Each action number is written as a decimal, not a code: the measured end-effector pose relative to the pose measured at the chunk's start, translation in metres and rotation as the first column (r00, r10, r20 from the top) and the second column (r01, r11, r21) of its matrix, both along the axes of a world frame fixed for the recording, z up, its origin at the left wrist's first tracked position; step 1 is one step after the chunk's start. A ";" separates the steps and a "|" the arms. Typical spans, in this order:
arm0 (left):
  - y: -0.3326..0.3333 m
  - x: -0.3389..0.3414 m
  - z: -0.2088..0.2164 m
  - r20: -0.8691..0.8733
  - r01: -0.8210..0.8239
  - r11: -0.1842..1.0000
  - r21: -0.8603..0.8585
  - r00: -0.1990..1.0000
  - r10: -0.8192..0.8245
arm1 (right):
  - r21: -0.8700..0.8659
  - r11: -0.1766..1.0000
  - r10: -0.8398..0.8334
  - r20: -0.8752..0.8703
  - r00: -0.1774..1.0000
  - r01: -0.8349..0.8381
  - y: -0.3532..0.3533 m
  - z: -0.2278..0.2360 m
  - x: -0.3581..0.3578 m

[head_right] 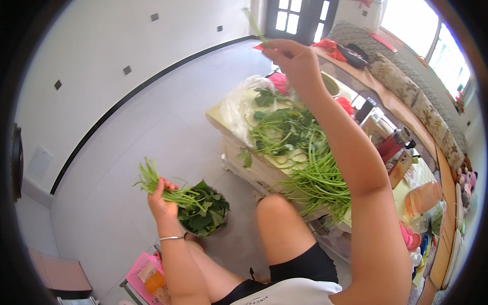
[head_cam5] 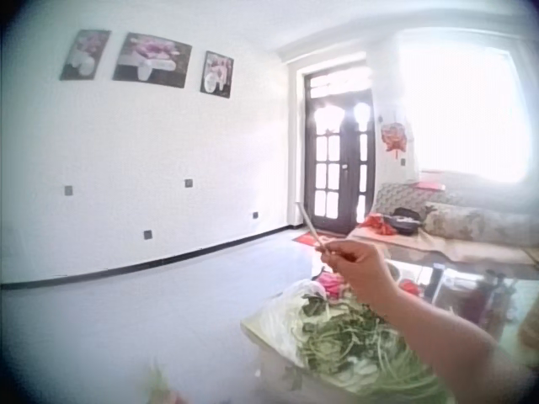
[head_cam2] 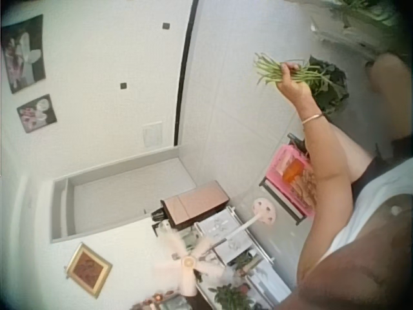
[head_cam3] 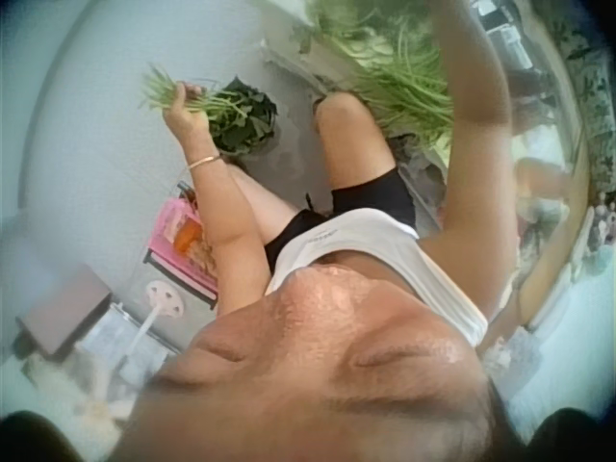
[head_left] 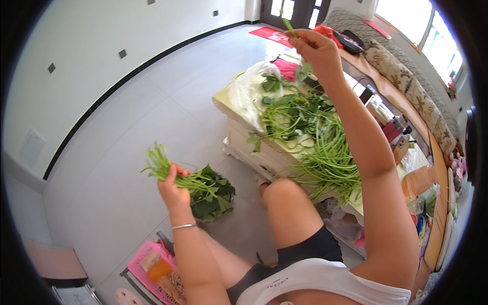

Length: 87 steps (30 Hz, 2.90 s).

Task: The person picks leaves from stems by hand and sorts long green beans on a low coffee table.

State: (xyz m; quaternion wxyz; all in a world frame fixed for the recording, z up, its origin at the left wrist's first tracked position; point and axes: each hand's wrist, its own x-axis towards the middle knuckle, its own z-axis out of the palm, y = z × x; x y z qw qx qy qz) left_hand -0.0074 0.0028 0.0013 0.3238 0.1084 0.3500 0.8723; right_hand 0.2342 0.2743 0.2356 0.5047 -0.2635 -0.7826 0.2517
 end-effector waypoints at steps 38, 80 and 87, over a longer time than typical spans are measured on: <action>-0.001 0.034 0.008 -0.350 0.136 0.902 -0.410 0.890 -0.293 | -0.239 0.830 0.495 -0.101 0.863 -0.504 -0.127 -0.203 -0.091; -0.023 -0.004 0.005 0.070 -0.092 0.981 -0.171 0.992 0.105 | -0.638 0.637 0.675 0.188 0.714 -0.434 -0.142 -0.247 -0.104; -0.031 -0.021 -0.002 0.211 -0.234 0.960 -0.155 0.941 0.264 | -0.817 0.335 0.868 0.073 0.492 -0.469 -0.160 -0.259 -0.121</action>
